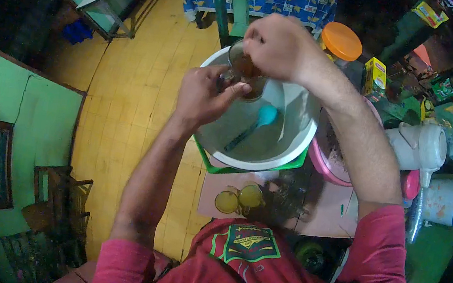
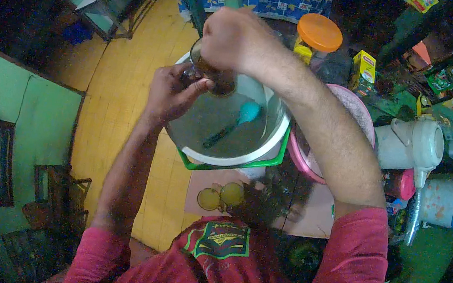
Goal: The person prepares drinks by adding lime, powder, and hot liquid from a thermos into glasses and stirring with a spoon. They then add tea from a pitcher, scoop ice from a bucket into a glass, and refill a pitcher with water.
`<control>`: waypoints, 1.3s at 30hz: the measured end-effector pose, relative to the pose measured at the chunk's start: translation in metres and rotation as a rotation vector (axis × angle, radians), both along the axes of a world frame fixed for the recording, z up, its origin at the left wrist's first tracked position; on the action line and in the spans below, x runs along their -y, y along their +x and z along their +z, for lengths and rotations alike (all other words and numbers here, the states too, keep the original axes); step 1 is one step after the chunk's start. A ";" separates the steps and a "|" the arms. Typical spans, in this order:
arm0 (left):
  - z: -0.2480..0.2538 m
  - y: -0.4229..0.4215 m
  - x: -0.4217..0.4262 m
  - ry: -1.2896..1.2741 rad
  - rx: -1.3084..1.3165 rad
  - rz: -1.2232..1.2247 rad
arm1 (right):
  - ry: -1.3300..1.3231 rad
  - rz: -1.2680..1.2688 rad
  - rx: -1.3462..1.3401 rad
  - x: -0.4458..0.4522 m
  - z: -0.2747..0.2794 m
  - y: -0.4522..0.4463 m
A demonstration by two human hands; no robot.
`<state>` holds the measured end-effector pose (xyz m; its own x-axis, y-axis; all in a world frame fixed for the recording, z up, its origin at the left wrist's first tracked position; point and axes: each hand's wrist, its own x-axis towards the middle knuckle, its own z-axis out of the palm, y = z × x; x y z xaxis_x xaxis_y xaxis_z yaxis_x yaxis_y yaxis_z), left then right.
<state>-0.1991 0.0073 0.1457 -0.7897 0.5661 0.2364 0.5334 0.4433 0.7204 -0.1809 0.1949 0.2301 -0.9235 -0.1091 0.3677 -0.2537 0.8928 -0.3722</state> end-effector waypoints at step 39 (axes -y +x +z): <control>0.000 0.004 0.004 0.465 -0.048 0.016 | 0.989 0.628 1.025 0.001 -0.168 -0.028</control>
